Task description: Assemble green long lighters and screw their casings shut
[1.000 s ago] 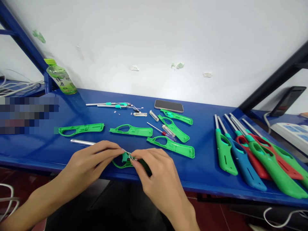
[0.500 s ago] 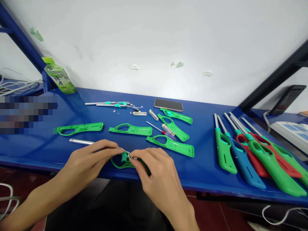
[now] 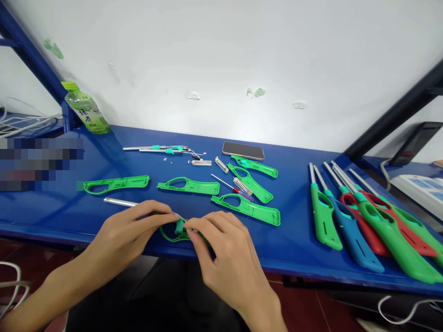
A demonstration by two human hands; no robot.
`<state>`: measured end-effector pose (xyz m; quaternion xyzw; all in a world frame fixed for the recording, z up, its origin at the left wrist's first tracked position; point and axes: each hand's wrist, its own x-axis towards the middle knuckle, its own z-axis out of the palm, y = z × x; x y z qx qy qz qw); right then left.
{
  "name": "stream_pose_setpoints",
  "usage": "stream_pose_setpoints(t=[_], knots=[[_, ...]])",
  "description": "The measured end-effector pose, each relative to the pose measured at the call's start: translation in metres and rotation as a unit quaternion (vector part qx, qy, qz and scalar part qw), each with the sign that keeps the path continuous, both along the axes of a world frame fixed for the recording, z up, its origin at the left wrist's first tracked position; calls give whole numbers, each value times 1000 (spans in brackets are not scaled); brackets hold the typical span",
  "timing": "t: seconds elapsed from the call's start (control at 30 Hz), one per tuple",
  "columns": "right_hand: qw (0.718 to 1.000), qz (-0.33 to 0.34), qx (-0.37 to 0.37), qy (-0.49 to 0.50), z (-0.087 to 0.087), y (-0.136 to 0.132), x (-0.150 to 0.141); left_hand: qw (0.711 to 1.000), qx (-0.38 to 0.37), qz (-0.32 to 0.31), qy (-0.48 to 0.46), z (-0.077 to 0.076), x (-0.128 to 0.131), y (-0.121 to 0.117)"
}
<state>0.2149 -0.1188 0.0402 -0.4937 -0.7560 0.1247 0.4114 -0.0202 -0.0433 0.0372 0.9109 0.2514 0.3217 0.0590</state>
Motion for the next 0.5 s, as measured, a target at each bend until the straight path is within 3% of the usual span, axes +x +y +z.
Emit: stream_pose_setpoints(t=[0.5], knots=[[1000,20,9,-17,2,1,-2,1000,-8,-6,5,2,0,-1]])
